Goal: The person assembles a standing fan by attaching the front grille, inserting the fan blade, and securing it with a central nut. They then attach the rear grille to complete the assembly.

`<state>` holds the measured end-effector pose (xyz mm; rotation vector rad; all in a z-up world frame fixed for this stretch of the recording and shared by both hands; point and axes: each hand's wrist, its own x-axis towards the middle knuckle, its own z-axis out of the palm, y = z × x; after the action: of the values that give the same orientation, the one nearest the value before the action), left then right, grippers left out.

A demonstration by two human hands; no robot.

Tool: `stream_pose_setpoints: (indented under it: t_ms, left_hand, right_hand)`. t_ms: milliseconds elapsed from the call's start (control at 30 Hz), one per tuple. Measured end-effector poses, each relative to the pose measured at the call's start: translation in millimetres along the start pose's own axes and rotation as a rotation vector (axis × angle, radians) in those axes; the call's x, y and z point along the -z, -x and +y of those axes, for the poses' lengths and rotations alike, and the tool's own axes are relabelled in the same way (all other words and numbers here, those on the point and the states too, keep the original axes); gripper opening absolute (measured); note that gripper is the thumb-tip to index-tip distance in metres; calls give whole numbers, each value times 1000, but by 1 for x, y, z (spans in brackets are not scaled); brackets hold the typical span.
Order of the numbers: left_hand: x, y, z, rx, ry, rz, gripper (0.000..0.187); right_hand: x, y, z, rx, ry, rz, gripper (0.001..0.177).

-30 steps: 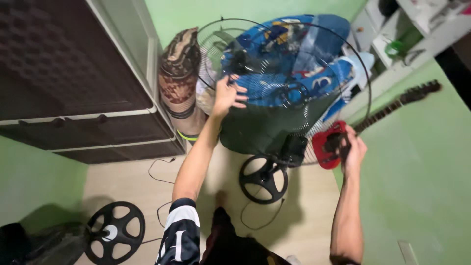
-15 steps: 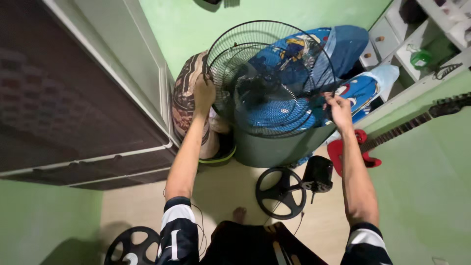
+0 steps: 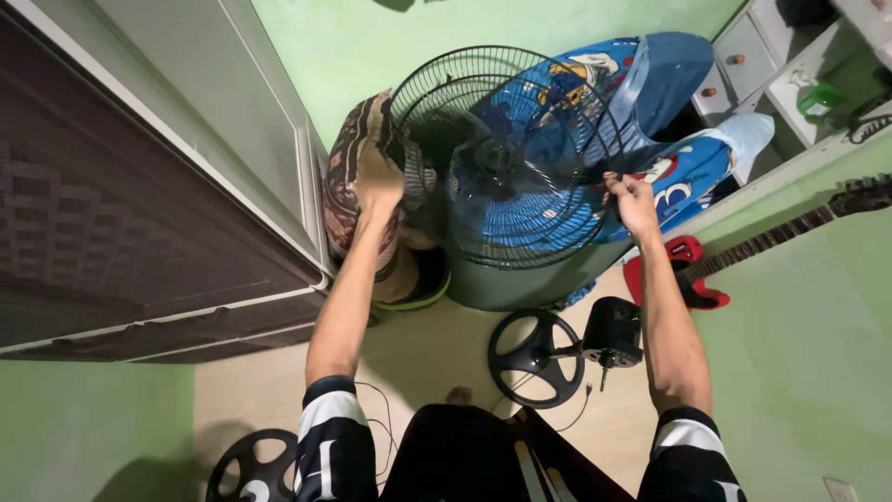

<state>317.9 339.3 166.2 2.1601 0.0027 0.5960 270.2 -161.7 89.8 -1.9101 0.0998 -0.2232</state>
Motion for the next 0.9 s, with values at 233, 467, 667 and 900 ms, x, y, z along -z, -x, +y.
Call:
stream_pose_setpoints:
  t_ms: [233, 467, 667, 900]
  left_hand:
    - [-38, -4, -40, 267, -273, -213, 29]
    - [-38, -2, -39, 240, -356, -212, 38]
    - [-52, -4, -40, 200, -408, -272, 38]
    - [-38, -6, -31, 168, -426, -287, 44]
  right_hand:
    - [0, 1, -3, -195, -36, 28, 25]
    - [3, -7, 19, 4, 220, 43, 20]
    - [6, 6, -17, -34, 339, 147, 23]
    - [1, 10, -90, 161, 587, 356, 30]
